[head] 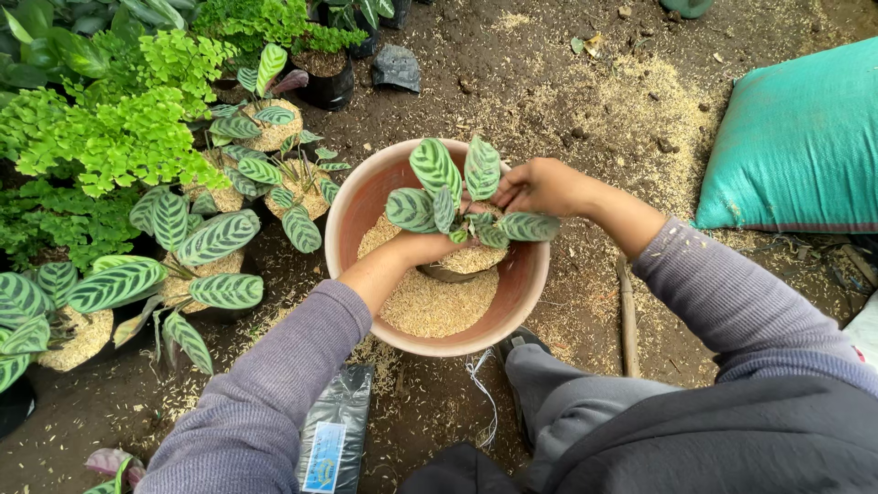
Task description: The person sits on the ground and opens a black plastic nursery bag inside a large bucket filled with a light growing medium. They scoop the medium into the bag, take a calathea seedling, place it into the bag, add more medium around the roots, and set the potted seedling aside with other finished plants.
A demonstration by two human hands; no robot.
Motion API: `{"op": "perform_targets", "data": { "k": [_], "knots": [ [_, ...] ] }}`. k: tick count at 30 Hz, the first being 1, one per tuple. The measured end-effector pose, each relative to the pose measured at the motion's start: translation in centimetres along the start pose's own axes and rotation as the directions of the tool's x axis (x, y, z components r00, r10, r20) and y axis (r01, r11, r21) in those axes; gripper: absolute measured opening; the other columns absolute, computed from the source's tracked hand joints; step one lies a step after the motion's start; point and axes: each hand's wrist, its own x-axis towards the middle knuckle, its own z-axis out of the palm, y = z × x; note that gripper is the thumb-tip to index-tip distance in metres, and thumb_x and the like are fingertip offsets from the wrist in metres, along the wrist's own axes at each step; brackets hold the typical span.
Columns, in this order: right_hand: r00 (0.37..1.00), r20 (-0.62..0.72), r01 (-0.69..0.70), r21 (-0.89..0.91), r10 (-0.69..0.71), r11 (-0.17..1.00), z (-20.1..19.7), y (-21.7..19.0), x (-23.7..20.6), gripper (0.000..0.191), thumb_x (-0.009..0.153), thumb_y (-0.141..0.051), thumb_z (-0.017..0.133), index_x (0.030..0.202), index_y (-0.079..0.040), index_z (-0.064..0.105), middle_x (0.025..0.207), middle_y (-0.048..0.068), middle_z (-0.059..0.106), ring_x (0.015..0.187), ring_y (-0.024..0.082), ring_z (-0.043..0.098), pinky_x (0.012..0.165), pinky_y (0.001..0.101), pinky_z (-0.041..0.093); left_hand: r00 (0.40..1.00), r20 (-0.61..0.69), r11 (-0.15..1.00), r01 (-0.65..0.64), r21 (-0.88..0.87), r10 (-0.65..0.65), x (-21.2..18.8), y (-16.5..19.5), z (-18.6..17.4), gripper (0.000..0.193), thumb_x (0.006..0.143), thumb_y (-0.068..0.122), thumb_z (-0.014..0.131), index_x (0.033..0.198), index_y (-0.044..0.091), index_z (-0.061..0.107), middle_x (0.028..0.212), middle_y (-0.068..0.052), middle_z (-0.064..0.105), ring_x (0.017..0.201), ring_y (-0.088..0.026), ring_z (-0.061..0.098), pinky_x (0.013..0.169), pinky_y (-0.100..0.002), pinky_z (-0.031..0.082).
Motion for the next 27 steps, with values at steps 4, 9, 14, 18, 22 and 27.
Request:
{"op": "perform_targets", "data": {
  "k": [4, 9, 14, 18, 22, 27],
  "knots": [
    [0.997, 0.047, -0.054, -0.158, 0.062, 0.986, 1.0, 1.0, -0.5, 0.039, 0.082, 0.001, 0.071, 0.118, -0.013, 0.076, 0.109, 0.004, 0.079, 0.1, 0.016, 0.074, 0.096, 0.0316, 0.058, 0.99, -0.115, 0.984, 0.061, -0.166, -0.081, -0.9, -0.4, -0.8, 0.058, 0.082, 0.014, 0.07, 0.138, 0.012, 0.056, 0.137, -0.009, 0.061, 0.121, -0.024, 0.062, 0.102, -0.036, 0.053],
    [0.998, 0.03, 0.048, 0.148, -0.053, 0.988, 2.0, 1.9, -0.7, 0.039, 0.079, 0.0, 0.071, 0.116, -0.011, 0.075, 0.104, 0.005, 0.08, 0.094, 0.016, 0.076, 0.089, 0.0304, 0.063, 0.971, -0.238, 0.948, 0.07, 0.309, 0.006, -2.7, -2.0, -2.7, 0.055, 0.083, 0.023, 0.077, 0.133, 0.007, 0.062, 0.135, -0.02, 0.062, 0.123, -0.039, 0.057, 0.109, -0.046, 0.042],
    [0.963, -0.264, -0.023, -0.258, -0.048, 0.966, 2.2, 1.1, -0.8, 0.023, 0.091, -0.024, 0.071, 0.108, -0.011, 0.078, 0.092, 0.014, 0.077, 0.079, 0.027, 0.077, 0.079, 0.0391, 0.062, 0.924, -0.172, 0.907, 0.372, 0.197, -0.342, -3.1, -0.9, -2.4, 0.04, 0.096, 0.025, 0.051, 0.13, 0.008, 0.062, 0.126, -0.024, 0.065, 0.114, -0.042, 0.063, 0.1, -0.049, 0.049],
    [0.965, -0.263, -0.16, -0.569, 0.007, 0.807, 3.5, 0.2, -0.1, 0.031, 0.096, -0.037, 0.064, 0.096, -0.009, 0.078, 0.084, 0.017, 0.075, 0.078, 0.033, 0.075, 0.074, 0.044, 0.062, 0.88, -0.22, 0.861, 0.464, 0.209, -0.421, -3.6, 1.1, -2.3, 0.037, 0.096, 0.023, 0.047, 0.126, 0.009, 0.064, 0.121, -0.024, 0.068, 0.11, -0.043, 0.065, 0.096, -0.051, 0.051],
    [0.969, -0.248, -0.161, -0.648, -0.006, 0.744, 4.0, 0.8, 1.0, 0.031, 0.096, -0.038, 0.063, 0.088, -0.01, 0.076, 0.082, 0.015, 0.074, 0.077, 0.033, 0.075, 0.071, 0.0454, 0.061, 0.863, -0.222, 0.842, 0.497, 0.209, -0.454, -4.0, 2.9, -3.2, 0.038, 0.097, 0.029, 0.046, 0.126, 0.013, 0.066, 0.124, -0.021, 0.068, 0.113, -0.041, 0.065, 0.097, -0.051, 0.051],
    [0.98, -0.194, -0.112, -0.693, -0.035, 0.712, 4.3, 1.4, 1.6, 0.023, 0.096, -0.029, 0.062, 0.089, -0.013, 0.078, 0.084, 0.014, 0.075, 0.077, 0.031, 0.075, 0.068, 0.0436, 0.062, 0.784, -0.251, 0.775, 0.612, 0.158, -0.568, -4.5, 4.9, -4.0, 0.044, 0.094, 0.035, 0.049, 0.131, 0.016, 0.063, 0.129, -0.019, 0.066, 0.119, -0.041, 0.062, 0.099, -0.052, 0.05]
  ]
}}
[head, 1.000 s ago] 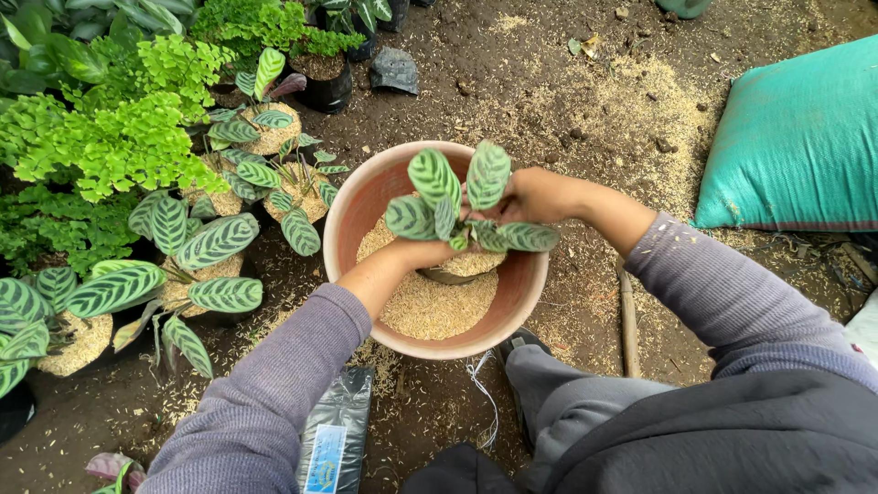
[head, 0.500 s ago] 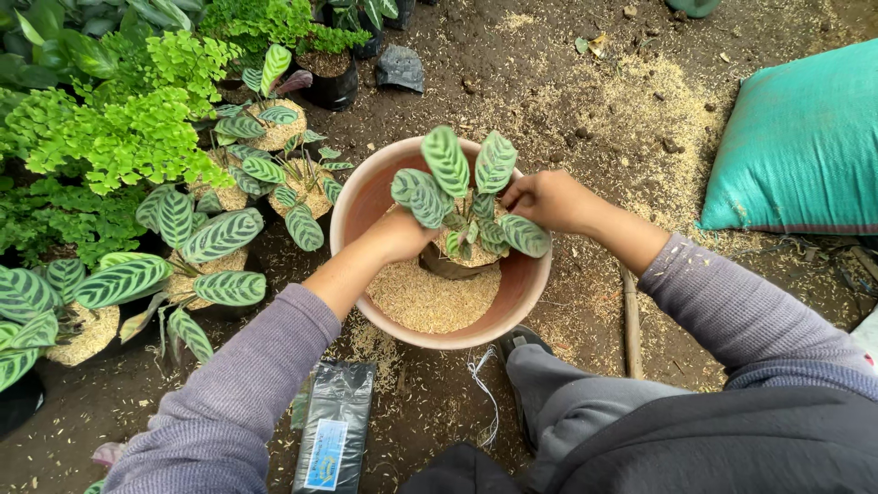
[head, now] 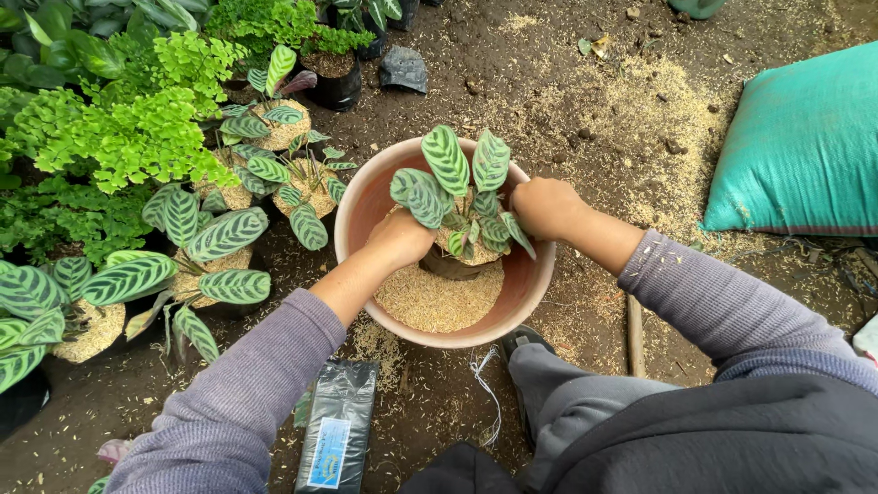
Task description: The person sits on the ground and opens a black plastic nursery bag inside a large bucket filled with a light growing medium. They scoop the medium into the bag, take a calathea seedling, place it into the bag, add more medium around the roots, and set the potted seedling aside with other finished plants.
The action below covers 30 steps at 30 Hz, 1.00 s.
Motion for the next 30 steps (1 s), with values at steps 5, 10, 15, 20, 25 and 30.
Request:
{"op": "perform_targets", "data": {
  "k": [5, 10, 15, 20, 25, 30],
  "knots": [
    [0.994, 0.082, -0.071, 0.009, 0.07, 0.997, -1.5, 0.7, -0.3, 0.017, 0.095, -0.027, 0.063, 0.096, -0.019, 0.078, 0.084, 0.009, 0.075, 0.074, 0.026, 0.076, 0.066, 0.0413, 0.063, 0.998, 0.015, 0.998, -0.058, -0.027, 0.059, 0.5, 0.0, 0.4, 0.046, 0.097, 0.036, 0.048, 0.135, 0.015, 0.06, 0.133, -0.017, 0.066, 0.122, -0.037, 0.063, 0.103, -0.049, 0.05],
    [0.993, 0.085, -0.094, 0.217, 0.077, 0.972, -3.6, 0.4, -0.4, 0.019, 0.095, -0.028, 0.063, 0.101, -0.022, 0.081, 0.08, 0.006, 0.078, 0.071, 0.023, 0.076, 0.068, 0.0392, 0.06, 0.981, 0.034, 0.981, -0.194, 0.021, 0.193, 1.6, -1.4, 2.1, 0.049, 0.098, 0.036, 0.047, 0.142, 0.016, 0.055, 0.138, -0.016, 0.063, 0.123, -0.034, 0.063, 0.104, -0.046, 0.051],
    [0.994, 0.014, -0.113, 0.013, 0.113, 0.994, -8.0, -0.9, -2.8, 0.036, 0.1, -0.047, 0.062, 0.104, -0.016, 0.078, 0.081, 0.006, 0.076, 0.07, 0.021, 0.074, 0.064, 0.0372, 0.061, 0.983, 0.039, 0.953, -0.184, 0.241, 0.18, 0.8, -1.3, 1.1, 0.054, 0.095, 0.043, 0.058, 0.145, 0.025, 0.05, 0.14, -0.009, 0.061, 0.123, -0.033, 0.061, 0.1, -0.046, 0.052],
    [0.94, 0.273, 0.072, 0.427, -0.204, 0.901, -11.9, -1.4, -7.4, 0.033, 0.095, -0.042, 0.06, 0.096, -0.018, 0.083, 0.08, -0.001, 0.083, 0.069, 0.012, 0.078, 0.072, 0.0315, 0.06, 0.935, 0.104, 0.938, -0.344, 0.039, 0.339, 0.2, 0.1, -3.3, 0.085, 0.068, 0.042, 0.088, 0.142, 0.021, 0.052, 0.133, -0.008, 0.067, 0.117, -0.028, 0.065, 0.101, -0.041, 0.051],
    [0.751, 0.297, 0.445, 0.431, -0.589, 0.785, -4.0, -10.4, -6.0, 0.052, 0.1, -0.02, 0.06, 0.151, -0.023, 0.05, 0.126, 0.014, 0.07, 0.108, 0.031, 0.068, 0.098, 0.0434, 0.052, 0.912, 0.189, 0.928, -0.334, -0.167, 0.363, 0.9, 1.9, -4.2, 0.056, 0.075, 0.043, 0.086, 0.122, 0.015, 0.072, 0.122, -0.006, 0.076, 0.112, -0.022, 0.072, 0.102, -0.035, 0.054],
    [0.699, -0.046, 0.704, 0.214, -0.713, 0.677, 3.4, -14.9, -1.1, 0.091, 0.077, 0.009, 0.063, 0.155, -0.035, 0.043, 0.164, 0.022, 0.025, 0.129, 0.044, 0.051, 0.1, 0.0456, 0.049, 0.877, 0.007, 0.851, -0.463, -0.245, 0.48, 1.6, 3.2, -3.0, 0.051, 0.08, 0.035, 0.082, 0.125, 0.013, 0.069, 0.12, -0.007, 0.075, 0.109, -0.022, 0.072, 0.097, -0.035, 0.055]
  ]
}}
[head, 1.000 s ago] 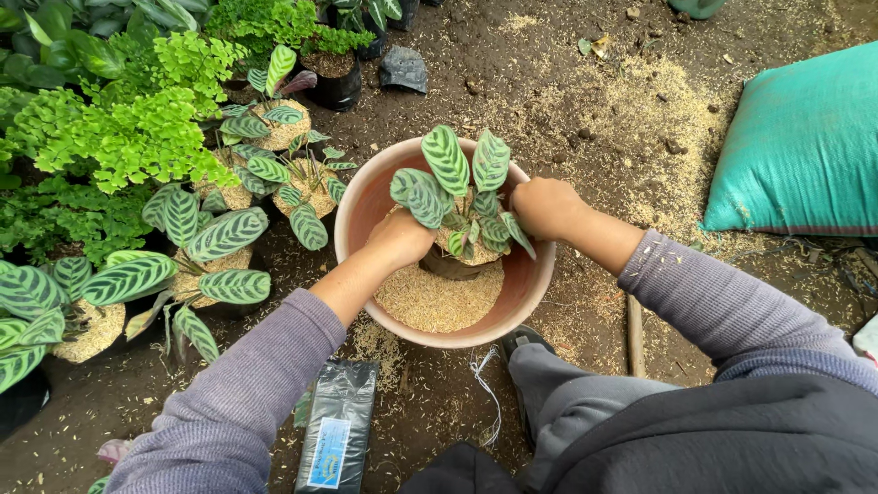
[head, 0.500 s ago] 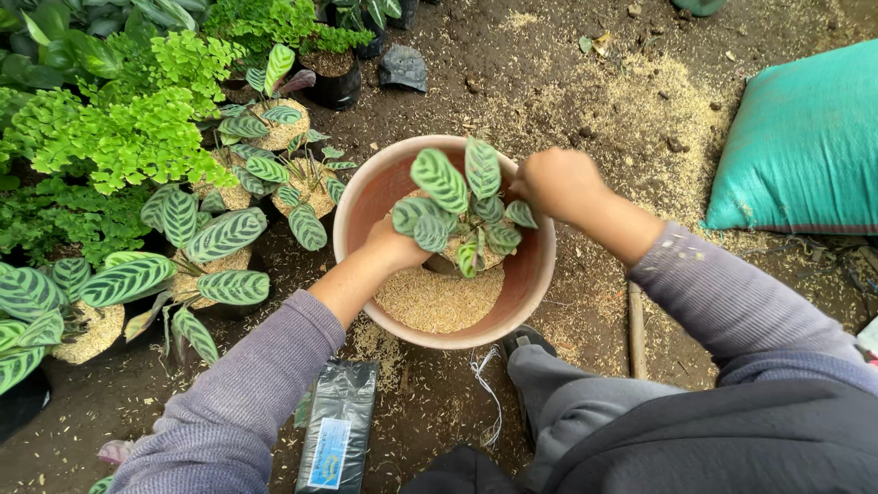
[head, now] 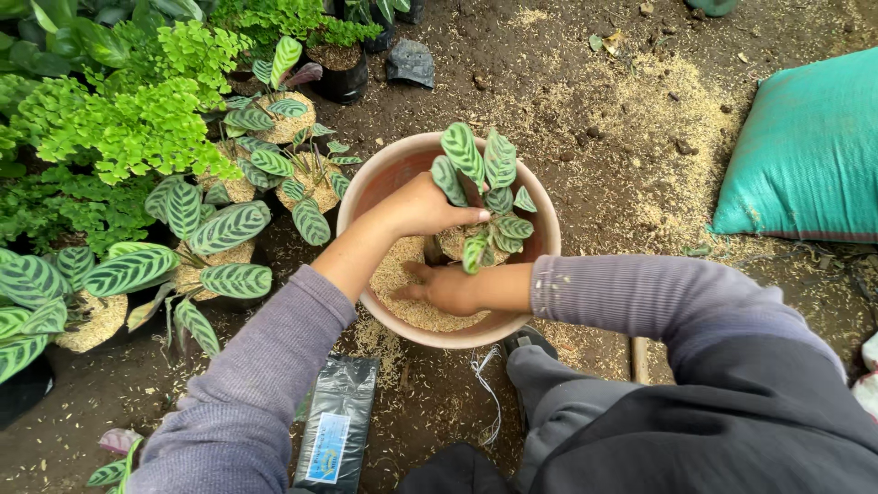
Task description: The person sits on the ground and opens a black plastic nursery bag inside a large bucket filled with a light growing medium. They scoop the medium into the bag, take a calathea seedling, place it into the bag, add more medium around the roots, and set the potted seedling aside with other finished plants.
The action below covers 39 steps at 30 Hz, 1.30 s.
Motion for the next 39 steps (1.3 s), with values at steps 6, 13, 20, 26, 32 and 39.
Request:
{"op": "perform_targets", "data": {
  "k": [6, 13, 20, 26, 32, 39],
  "knots": [
    [0.987, 0.109, -0.145, 0.283, 0.118, 0.948, 0.5, 0.6, -0.5, 0.055, 0.078, -0.01, 0.082, 0.129, -0.007, 0.063, 0.129, 0.018, 0.066, 0.118, 0.034, 0.065, 0.104, 0.043, 0.051, 0.981, 0.042, 0.975, 0.194, -0.107, -0.19, 0.4, -0.2, 0.1, 0.051, 0.082, 0.033, 0.078, 0.126, 0.011, 0.066, 0.114, -0.01, 0.078, 0.101, -0.025, 0.076, 0.089, -0.038, 0.06],
    [0.954, -0.193, -0.177, 0.248, 0.228, 0.952, -5.6, -2.5, -6.1, 0.033, 0.077, -0.009, 0.078, 0.109, -0.007, 0.073, 0.105, 0.017, 0.07, 0.092, 0.035, 0.072, 0.084, 0.0437, 0.057, 0.994, -0.038, 0.991, -0.106, -0.076, 0.103, 1.4, -1.8, 0.4, 0.057, 0.081, 0.032, 0.083, 0.128, 0.006, 0.065, 0.121, -0.012, 0.074, 0.11, -0.026, 0.071, 0.096, -0.037, 0.053],
    [0.823, -0.4, -0.408, 0.076, 0.402, 0.91, -8.1, 0.7, -7.1, 0.033, 0.083, -0.011, 0.072, 0.115, -0.002, 0.067, 0.091, 0.02, 0.068, 0.078, 0.034, 0.073, 0.069, 0.0421, 0.06, 0.994, -0.036, 0.968, -0.104, -0.229, 0.099, 2.0, -1.8, 0.0, 0.06, 0.088, 0.036, 0.079, 0.136, 0.005, 0.059, 0.129, -0.012, 0.071, 0.117, -0.021, 0.068, 0.101, -0.034, 0.052],
    [0.819, -0.563, -0.245, -0.169, 0.111, 0.955, -6.3, 0.5, -7.0, 0.046, 0.078, 0.001, 0.059, 0.123, -0.003, 0.064, 0.106, 0.015, 0.071, 0.086, 0.029, 0.074, 0.072, 0.0366, 0.062, 0.998, -0.013, 0.965, -0.07, -0.251, 0.069, 1.4, -2.3, 0.1, 0.057, 0.083, 0.026, 0.082, 0.132, 0.005, 0.062, 0.126, -0.009, 0.073, 0.116, -0.02, 0.068, 0.101, -0.035, 0.052],
    [0.938, -0.284, -0.241, -0.132, 0.197, 0.961, -8.1, -3.5, -8.9, 0.036, 0.083, -0.005, 0.058, 0.118, -0.002, 0.067, 0.109, 0.014, 0.07, 0.093, 0.027, 0.073, 0.079, 0.0352, 0.06, 0.998, 0.063, 0.995, -0.025, -0.096, 0.031, 0.9, -4.6, 0.3, 0.052, 0.078, 0.015, 0.083, 0.127, 0.009, 0.069, 0.128, -0.01, 0.075, 0.12, -0.022, 0.069, 0.107, -0.036, 0.051],
    [0.944, 0.174, -0.328, 0.44, 0.28, 0.836, -6.8, -2.3, -11.2, 0.028, 0.095, -0.028, 0.059, 0.105, -0.004, 0.071, 0.095, 0.017, 0.074, 0.088, 0.037, 0.071, 0.081, 0.047, 0.055, 0.987, -0.004, 0.971, 0.16, 0.18, -0.162, -0.5, -8.7, 2.9, 0.068, 0.09, 0.034, 0.08, 0.146, 0.013, 0.048, 0.146, -0.025, 0.047, 0.139, -0.042, 0.041, 0.113, -0.048, 0.036]
  ]
}}
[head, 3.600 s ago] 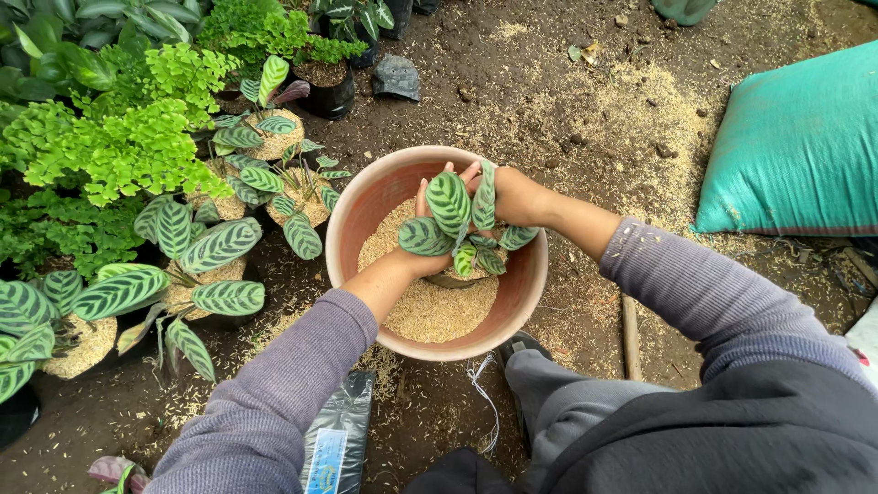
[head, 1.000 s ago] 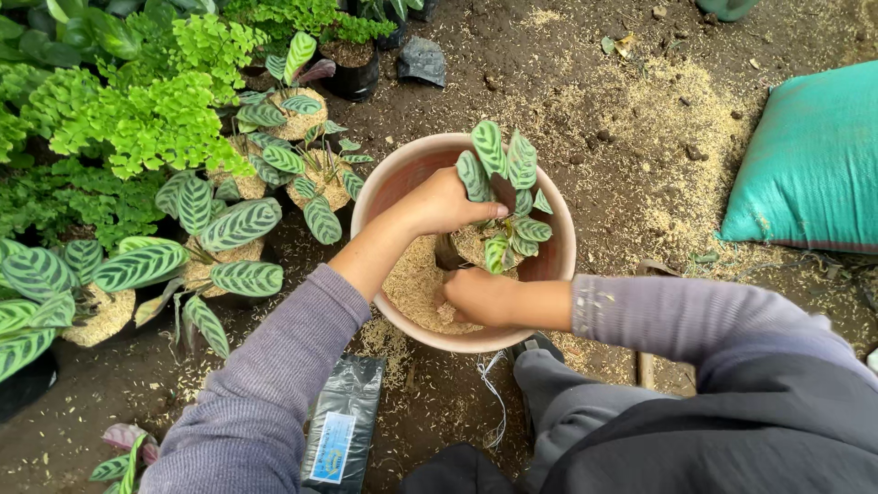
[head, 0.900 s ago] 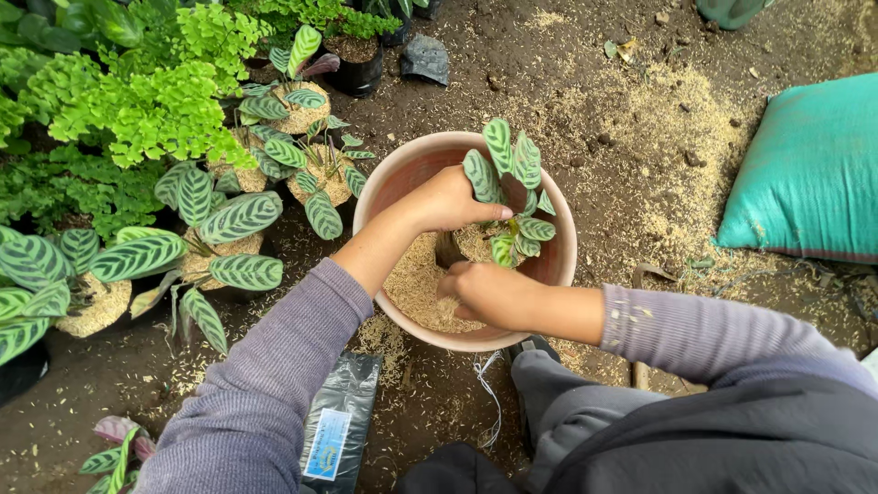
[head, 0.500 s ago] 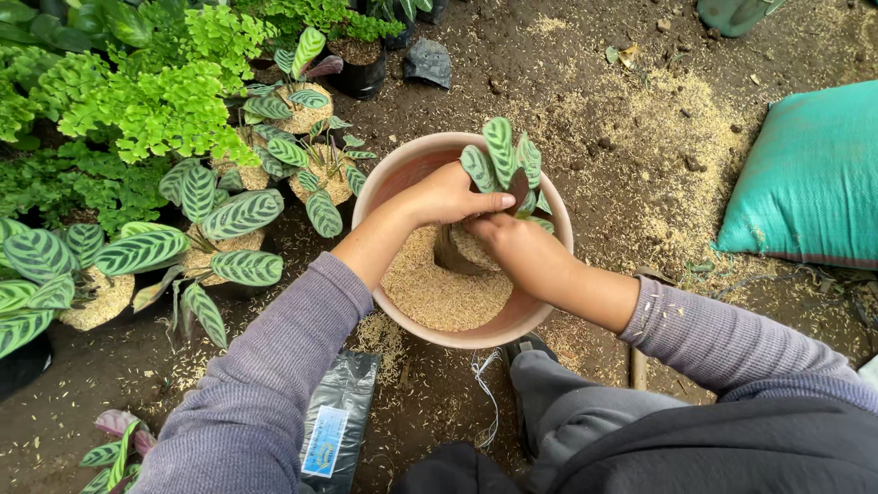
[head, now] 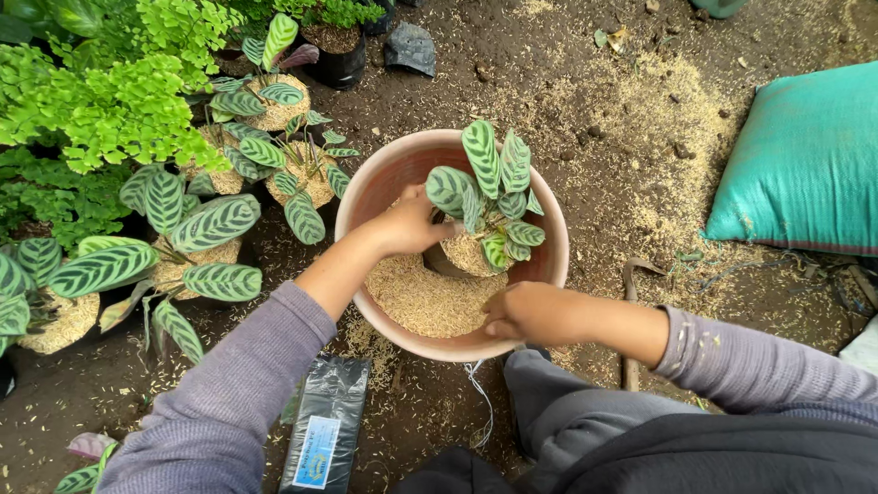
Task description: The person sits on the ground and opens a black plastic nursery bag inside a large bucket filled with a light growing medium. They scoop the medium into the bag, take a calathea seedling, place it into the bag, add more medium around the roots, and set the potted seedling aside with other finished plants.
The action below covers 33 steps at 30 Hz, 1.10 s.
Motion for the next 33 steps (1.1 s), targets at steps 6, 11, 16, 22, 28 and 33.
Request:
{"op": "perform_targets", "data": {
  "k": [6, 11, 16, 22, 28, 33],
  "knots": [
    [0.96, -0.023, -0.279, -0.066, 0.278, 0.958, -0.3, 5.4, 1.3, 0.032, 0.101, -0.031, 0.051, 0.105, -0.005, 0.07, 0.091, 0.02, 0.073, 0.089, 0.039, 0.072, 0.087, 0.0487, 0.055, 0.871, 0.396, 0.87, 0.412, -0.272, -0.289, 0.4, -0.5, 1.5, 0.063, 0.095, 0.039, 0.052, 0.152, 0.015, 0.038, 0.141, -0.016, 0.063, 0.113, -0.036, 0.071, 0.08, -0.046, 0.063],
    [0.944, -0.13, -0.317, -0.099, 0.304, 0.943, -1.3, 8.5, 2.6, 0.035, 0.1, -0.031, 0.052, 0.095, -0.003, 0.073, 0.089, 0.021, 0.074, 0.085, 0.038, 0.073, 0.086, 0.0476, 0.056, 0.857, 0.385, 0.814, 0.475, -0.333, -0.343, -0.7, -0.8, 1.7, 0.064, 0.099, 0.048, 0.046, 0.151, 0.011, 0.046, 0.148, -0.013, 0.058, 0.116, -0.031, 0.071, 0.075, -0.042, 0.069],
    [0.951, -0.164, -0.298, -0.24, 0.264, 0.924, -4.7, 9.4, 2.4, 0.029, 0.094, -0.029, 0.059, 0.093, -0.008, 0.079, 0.09, 0.016, 0.076, 0.085, 0.035, 0.074, 0.085, 0.0464, 0.057, 0.846, 0.37, 0.772, 0.514, -0.375, -0.384, -1.7, 0.5, 2.0, 0.073, 0.1, 0.052, 0.039, 0.161, 0.019, 0.016, 0.161, -0.012, 0.036, 0.135, -0.032, 0.053, 0.088, -0.049, 0.065],
    [0.899, -0.219, -0.429, -0.263, 0.38, 0.864, -8.3, 9.3, 1.8, 0.026, 0.091, -0.032, 0.065, 0.102, -0.015, 0.082, 0.091, 0.012, 0.08, 0.081, 0.027, 0.076, 0.084, 0.0414, 0.059, 0.839, 0.342, 0.677, 0.543, -0.497, -0.423, -3.1, 2.8, 2.2, 0.081, 0.1, 0.051, 0.038, 0.161, 0.024, -0.008, 0.17, -0.01, 0.005, 0.143, -0.037, 0.042, 0.094, -0.052, 0.061],
    [0.859, -0.396, -0.391, -0.105, 0.323, 0.914, -6.6, 10.8, 1.1, 0.028, 0.093, -0.034, 0.064, 0.103, -0.015, 0.081, 0.088, 0.011, 0.079, 0.077, 0.027, 0.076, 0.084, 0.0403, 0.059, 0.841, 0.303, 0.578, 0.532, -0.619, -0.449, -2.4, 3.3, 3.1, 0.075, 0.1, 0.051, 0.029, 0.161, 0.029, -0.009, 0.17, -0.011, 0.01, 0.124, -0.052, 0.051, 0.092, -0.048, 0.062],
    [0.835, -0.507, -0.293, -0.076, 0.216, 0.953, -6.0, 11.4, 1.0, 0.029, 0.089, -0.032, 0.066, 0.103, -0.012, 0.081, 0.088, 0.015, 0.079, 0.076, 0.03, 0.076, 0.08, 0.0414, 0.06, 0.853, 0.231, 0.49, 0.468, -0.736, -0.468, -1.5, 1.4, 4.7, 0.071, 0.101, 0.042, 0.028, 0.161, 0.018, -0.001, 0.169, -0.017, 0.01, 0.107, -0.052, 0.069, 0.087, -0.045, 0.065]
  ]
}}
